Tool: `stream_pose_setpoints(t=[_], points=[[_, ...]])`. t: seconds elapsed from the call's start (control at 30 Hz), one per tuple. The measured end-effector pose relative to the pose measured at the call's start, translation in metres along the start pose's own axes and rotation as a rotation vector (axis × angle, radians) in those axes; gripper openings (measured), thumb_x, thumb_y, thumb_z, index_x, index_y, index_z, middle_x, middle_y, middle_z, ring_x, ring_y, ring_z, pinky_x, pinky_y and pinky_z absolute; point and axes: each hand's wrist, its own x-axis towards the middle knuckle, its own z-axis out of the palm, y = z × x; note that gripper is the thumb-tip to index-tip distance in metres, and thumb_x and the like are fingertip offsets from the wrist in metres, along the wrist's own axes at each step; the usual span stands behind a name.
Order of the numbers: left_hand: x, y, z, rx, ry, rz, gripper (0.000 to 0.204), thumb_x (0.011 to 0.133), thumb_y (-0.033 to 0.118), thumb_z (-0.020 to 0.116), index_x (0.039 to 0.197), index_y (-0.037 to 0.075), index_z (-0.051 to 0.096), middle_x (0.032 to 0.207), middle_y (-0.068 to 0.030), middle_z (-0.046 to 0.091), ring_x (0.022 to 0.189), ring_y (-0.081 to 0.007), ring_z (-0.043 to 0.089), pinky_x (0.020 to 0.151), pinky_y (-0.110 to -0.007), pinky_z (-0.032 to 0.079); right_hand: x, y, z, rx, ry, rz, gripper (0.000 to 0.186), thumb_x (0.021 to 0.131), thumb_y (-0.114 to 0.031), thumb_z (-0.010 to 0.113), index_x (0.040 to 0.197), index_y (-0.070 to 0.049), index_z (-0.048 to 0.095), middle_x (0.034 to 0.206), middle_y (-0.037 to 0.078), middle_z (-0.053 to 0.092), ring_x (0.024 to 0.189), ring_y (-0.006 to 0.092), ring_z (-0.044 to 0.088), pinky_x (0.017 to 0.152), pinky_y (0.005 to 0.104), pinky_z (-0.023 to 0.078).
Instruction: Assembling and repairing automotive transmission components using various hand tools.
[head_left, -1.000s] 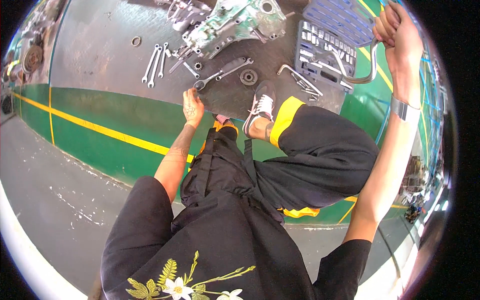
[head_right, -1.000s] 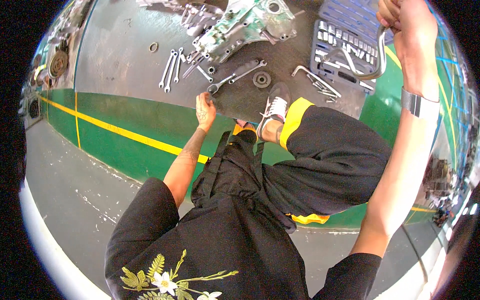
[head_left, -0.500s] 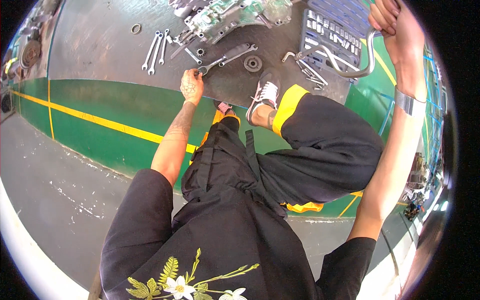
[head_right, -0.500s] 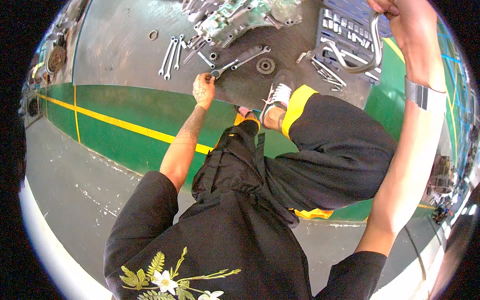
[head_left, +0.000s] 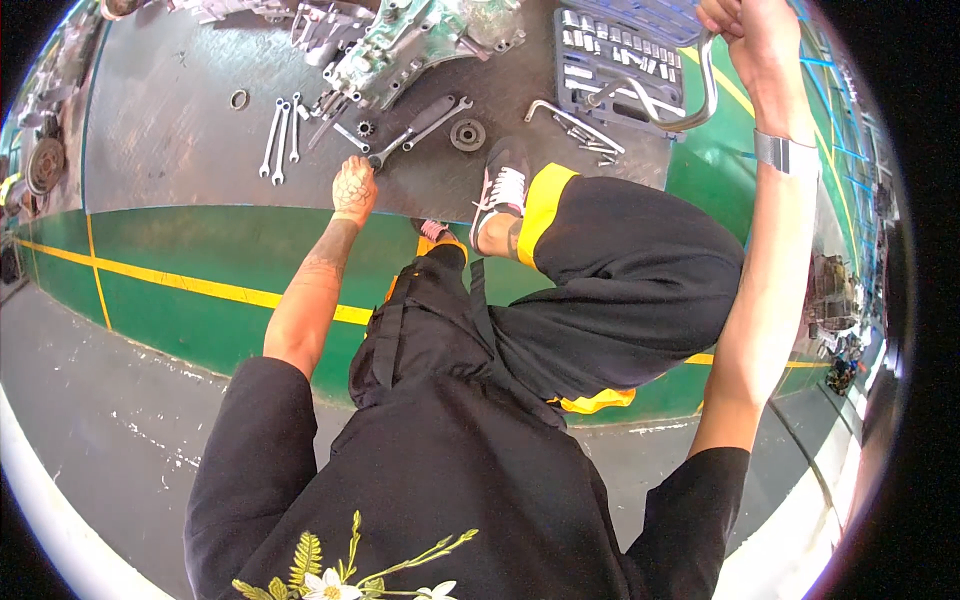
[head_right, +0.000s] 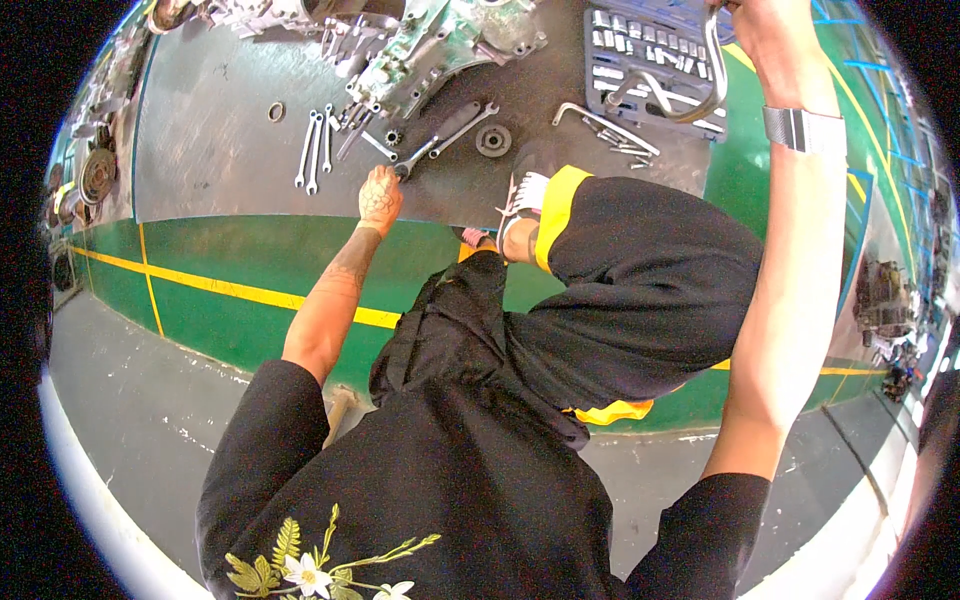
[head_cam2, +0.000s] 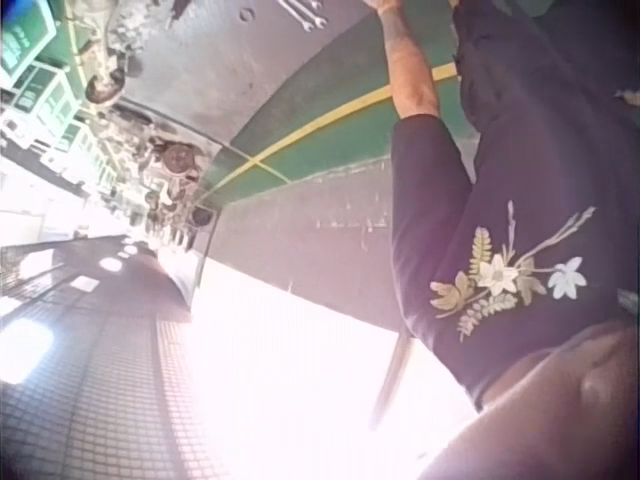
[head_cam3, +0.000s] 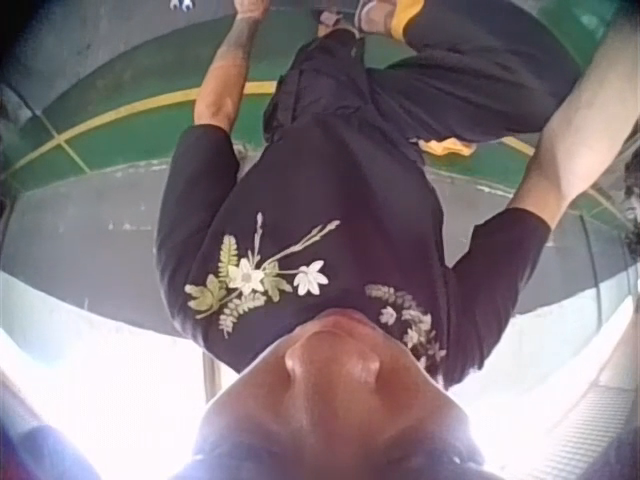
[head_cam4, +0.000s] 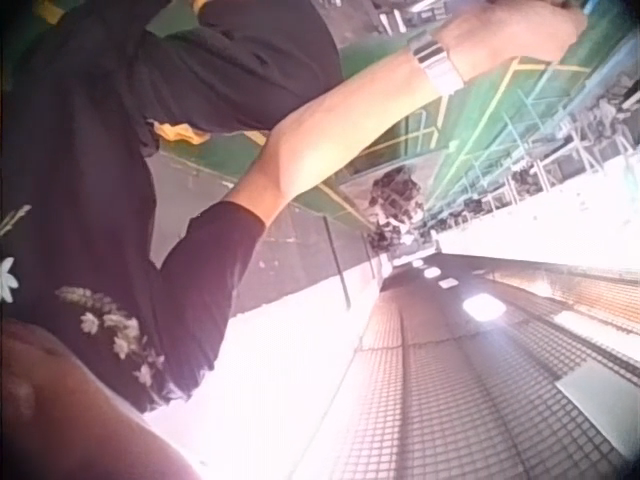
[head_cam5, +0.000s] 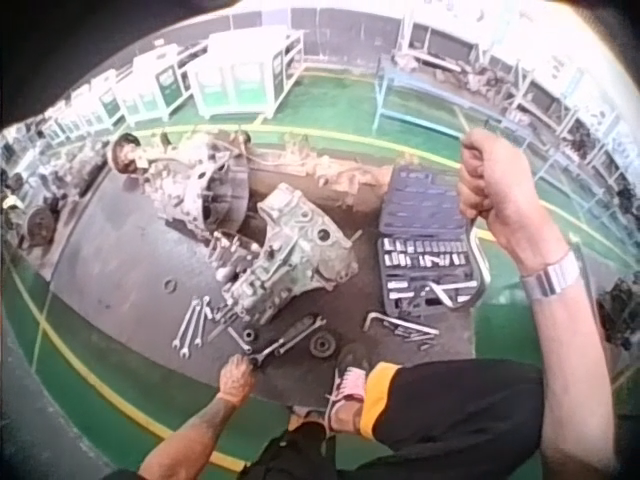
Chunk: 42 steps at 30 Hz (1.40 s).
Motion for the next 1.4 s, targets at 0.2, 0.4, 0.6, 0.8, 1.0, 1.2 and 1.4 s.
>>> stream_pose_setpoints(t=[0.2, 0.4, 0.6, 0.8, 1.0, 1.2, 1.4], points=[[-0.006, 0.007, 0.006, -0.002, 0.041, -0.064, 0.013, 0.085, 0.009, 0.059, 0.096, 0.003, 0.059, 0.097, -0.0142, 0.057, 0.094, -0.0311, 0.06, 0.08, -0.04, 0.052, -0.004, 0.067, -0.048, 0.318, 0.159, 0.078, 0.048, 0.103, -0.023, 0.044, 0.06, -0.015, 0.024, 0.055, -0.001, 0.018, 0.051, 0.0149, 0.021, 0.051, 0.0342, 0.025], [-0.005, 0.031, 0.004, -0.011, 0.076, -0.105, 0.013, 0.086, 0.009, 0.058, 0.097, 0.003, 0.059, 0.094, -0.0138, 0.057, 0.092, -0.0315, 0.059, 0.08, -0.042, 0.051, -0.078, 0.252, -0.127, 0.808, 0.572, 0.176, 0.044, 0.096, -0.026, 0.036, 0.056, -0.019, 0.019, 0.05, -0.001, 0.012, 0.047, 0.0157, 0.009, 0.05, 0.0357, 0.019], [-0.002, 0.024, 0.0, -0.094, -0.041, -0.31, 0.014, 0.085, 0.009, 0.06, 0.099, 0.003, 0.06, 0.096, -0.0156, 0.059, 0.094, -0.0352, 0.059, 0.08, -0.045, 0.051, -0.129, 0.372, -0.139, 1.038, 0.866, 0.414, 0.041, 0.093, -0.028, 0.035, 0.056, -0.02, 0.019, 0.048, 0.0, 0.014, 0.045, 0.017, 0.015, 0.051, 0.0369, 0.023], [0.025, 0.049, -0.02, -0.24, -0.176, -0.546, 0.02, 0.088, 0.019, 0.064, 0.095, 0.0, 0.064, 0.101, -0.02, 0.063, 0.098, -0.0409, 0.061, 0.082, -0.047, 0.051, -0.168, 0.489, -0.21, 1.23, 1.107, 0.628, 0.04, 0.092, -0.024, 0.033, 0.053, -0.021, 0.021, 0.045, 0.0, 0.02, 0.042, 0.0178, 0.024, 0.051, 0.0363, 0.031], [0.037, 0.053, 0.006, -0.243, 0.118, -0.602, 0.03, 0.089, 0.016, 0.065, 0.115, 0.001, 0.062, 0.11, -0.0232, 0.062, 0.102, -0.0422, 0.061, 0.086, -0.047, 0.05, -0.176, 0.564, -0.201, 0.851, 0.912, 0.965, 0.032, 0.097, -0.02, 0.039, 0.087, 0.003, 0.058, 0.092, 0.021, 0.065, 0.089, 0.0347, 0.062, 0.088, 0.0499, 0.051], [0.061, 0.082, 0.022, -0.113, 0.038, -0.557, 0.04, 0.082, 0.013, 0.068, 0.117, -0.003, 0.058, 0.116, -0.0242, 0.059, 0.107, -0.0444, 0.055, 0.092, -0.052, 0.045, -0.14, 0.504, -0.18, -0.613, 0.318, 1.008, 0.045, 0.099, -0.038, 0.049, 0.088, 0.002, 0.066, 0.079, 0.018, 0.07, 0.07, 0.033, 0.068, 0.072, 0.0465, 0.057], [0.074, 0.1, 0.017, -0.111, 0.12, -0.626, 0.038, 0.086, 0.016, 0.066, 0.119, -0.002, 0.06, 0.117, -0.0225, 0.059, 0.112, -0.0416, 0.054, 0.098, -0.049, 0.045, -0.089, 0.443, -0.16, -1.358, -0.245, 0.663, 0.05, 0.097, -0.041, 0.049, 0.093, 0.002, 0.073, 0.085, 0.029, 0.069, 0.082, 0.0467, 0.068, 0.076, 0.0542, 0.054]])
